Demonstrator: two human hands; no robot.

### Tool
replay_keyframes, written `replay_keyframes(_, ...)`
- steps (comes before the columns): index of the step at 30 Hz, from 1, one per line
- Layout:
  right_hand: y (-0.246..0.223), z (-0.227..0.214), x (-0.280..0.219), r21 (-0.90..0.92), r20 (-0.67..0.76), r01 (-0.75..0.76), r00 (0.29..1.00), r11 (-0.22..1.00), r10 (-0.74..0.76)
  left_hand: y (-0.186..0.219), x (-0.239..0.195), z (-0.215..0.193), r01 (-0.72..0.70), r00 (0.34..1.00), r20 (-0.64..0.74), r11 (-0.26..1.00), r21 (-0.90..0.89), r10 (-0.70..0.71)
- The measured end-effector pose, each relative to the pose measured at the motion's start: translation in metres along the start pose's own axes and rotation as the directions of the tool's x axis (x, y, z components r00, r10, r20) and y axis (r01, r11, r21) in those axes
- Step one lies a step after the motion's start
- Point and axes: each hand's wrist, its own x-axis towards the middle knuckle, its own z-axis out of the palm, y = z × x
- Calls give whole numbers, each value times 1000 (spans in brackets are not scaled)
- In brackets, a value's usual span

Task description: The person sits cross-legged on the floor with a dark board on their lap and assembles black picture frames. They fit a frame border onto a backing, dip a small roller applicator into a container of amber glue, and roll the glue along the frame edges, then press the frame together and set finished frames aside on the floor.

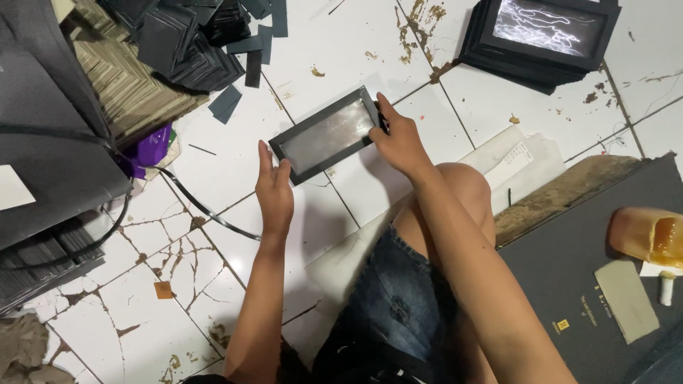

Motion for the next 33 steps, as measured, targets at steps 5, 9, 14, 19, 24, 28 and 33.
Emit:
replay_keyframes(5, 11, -7, 3, 238, -86, -102, 988, 966, 126, 21, 4, -4, -330, 941, 121, 787, 521, 315)
replay_keyframes(9, 31, -7, 11, 503, -17, -252, 954, 827, 301, 49, 16, 14, -482, 875, 409, 523, 702, 258)
replay_keyframes(14, 32, -10, 6, 672, 104, -286, 950, 683, 295, 58, 39, 56, -566, 815, 559, 420, 710, 153)
replay_keyframes(19, 28, -10, 3, 716, 128, -310, 939, 626, 319, 45, 58, 85, -600, 788, 607, 348, 720, 103)
replay_keyframes(24, 37, -7, 6, 712, 142, -310, 942, 630, 303, 36, 64, 92, -642, 759, 629, 348, 683, 168)
replay_keyframes(28, 40, -3, 6, 721, 122, -301, 942, 625, 314, 38, 62, 91, -638, 762, 626, 359, 682, 165)
replay_keyframes(33, 3, -14, -10, 684, 52, -289, 935, 670, 351, 69, 47, 85, -591, 784, 613, 418, 689, 99)
